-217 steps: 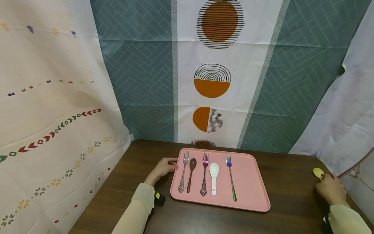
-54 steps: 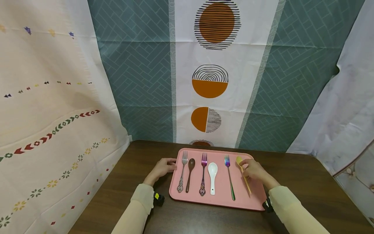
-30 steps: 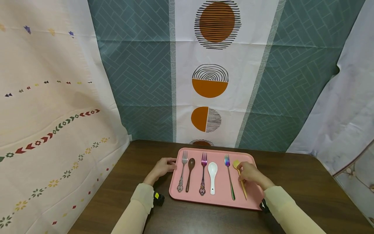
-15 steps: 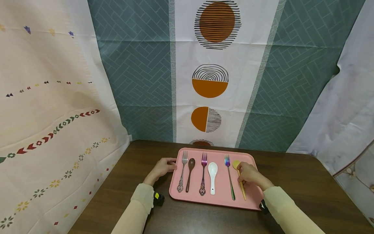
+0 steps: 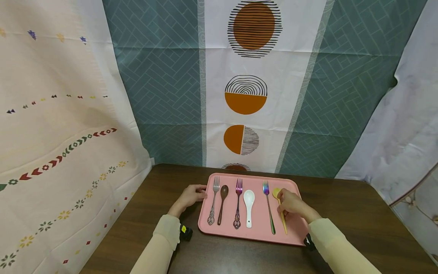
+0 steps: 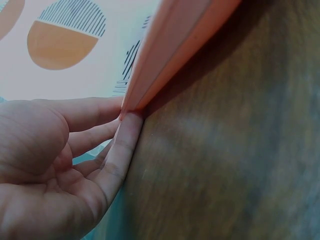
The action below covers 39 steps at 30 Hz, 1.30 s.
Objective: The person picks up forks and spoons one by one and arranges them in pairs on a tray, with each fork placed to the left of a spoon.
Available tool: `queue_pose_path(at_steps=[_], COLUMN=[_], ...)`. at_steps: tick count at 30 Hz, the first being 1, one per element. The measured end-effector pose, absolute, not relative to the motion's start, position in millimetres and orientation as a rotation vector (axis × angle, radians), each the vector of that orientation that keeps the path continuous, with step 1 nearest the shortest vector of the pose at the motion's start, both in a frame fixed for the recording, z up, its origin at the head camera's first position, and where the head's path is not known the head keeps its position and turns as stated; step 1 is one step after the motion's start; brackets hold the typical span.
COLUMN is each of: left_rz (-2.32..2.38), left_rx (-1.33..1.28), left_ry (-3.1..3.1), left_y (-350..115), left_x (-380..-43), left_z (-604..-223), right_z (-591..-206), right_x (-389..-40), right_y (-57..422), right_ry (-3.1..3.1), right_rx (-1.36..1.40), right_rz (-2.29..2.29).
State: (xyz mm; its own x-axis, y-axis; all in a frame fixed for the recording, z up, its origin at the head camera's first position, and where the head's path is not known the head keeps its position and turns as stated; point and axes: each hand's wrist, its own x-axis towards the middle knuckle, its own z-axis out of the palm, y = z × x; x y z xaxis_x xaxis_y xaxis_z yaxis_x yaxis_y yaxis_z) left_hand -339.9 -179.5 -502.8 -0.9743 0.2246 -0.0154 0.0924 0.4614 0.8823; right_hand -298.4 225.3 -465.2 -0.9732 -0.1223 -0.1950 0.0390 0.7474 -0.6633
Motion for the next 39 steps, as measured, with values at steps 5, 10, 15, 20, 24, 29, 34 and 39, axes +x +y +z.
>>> queue_pose_path(at_steps=[5, 10, 15, 20, 24, 29, 34, 39], left_rz=[1.541, 1.541, 1.546, 1.540, 1.480, 1.317, 1.208, 1.185], left_rx=[0.269, 0.244, 0.213, 0.239, 0.318, 0.396, 0.476, 0.558], left_ry=[2.562, 2.567, 2.575, 2.606, 2.684, 2.870, 2.975, 2.962], left_y=[-179, -180, -183, -181, -177, -167, -152, -130], left_x=[-340, -342, -338, -339, -342, -340, -339, -340], left_z=[-503, -505, -506, -505, -500, -480, -457, -440], right_z=[-465, -466, -467, -464, -460, -457, -451, -444], right_x=[-296, -295, -294, -294, -296, -301, -305, -312], right_y=[229, 233, 236, 241, 243, 241, 233, 223], right_ry=[2.710, 2.714, 2.719, 2.784, 2.874, 2.938, 3.018, 3.059], right_rx=[-0.096, -0.128, -0.190, -0.250, -0.264, -0.336, -0.430, -0.434], right_rz=[-1.098, -1.112, -1.132, -1.091, -1.058, -1.095, -1.096, -1.028])
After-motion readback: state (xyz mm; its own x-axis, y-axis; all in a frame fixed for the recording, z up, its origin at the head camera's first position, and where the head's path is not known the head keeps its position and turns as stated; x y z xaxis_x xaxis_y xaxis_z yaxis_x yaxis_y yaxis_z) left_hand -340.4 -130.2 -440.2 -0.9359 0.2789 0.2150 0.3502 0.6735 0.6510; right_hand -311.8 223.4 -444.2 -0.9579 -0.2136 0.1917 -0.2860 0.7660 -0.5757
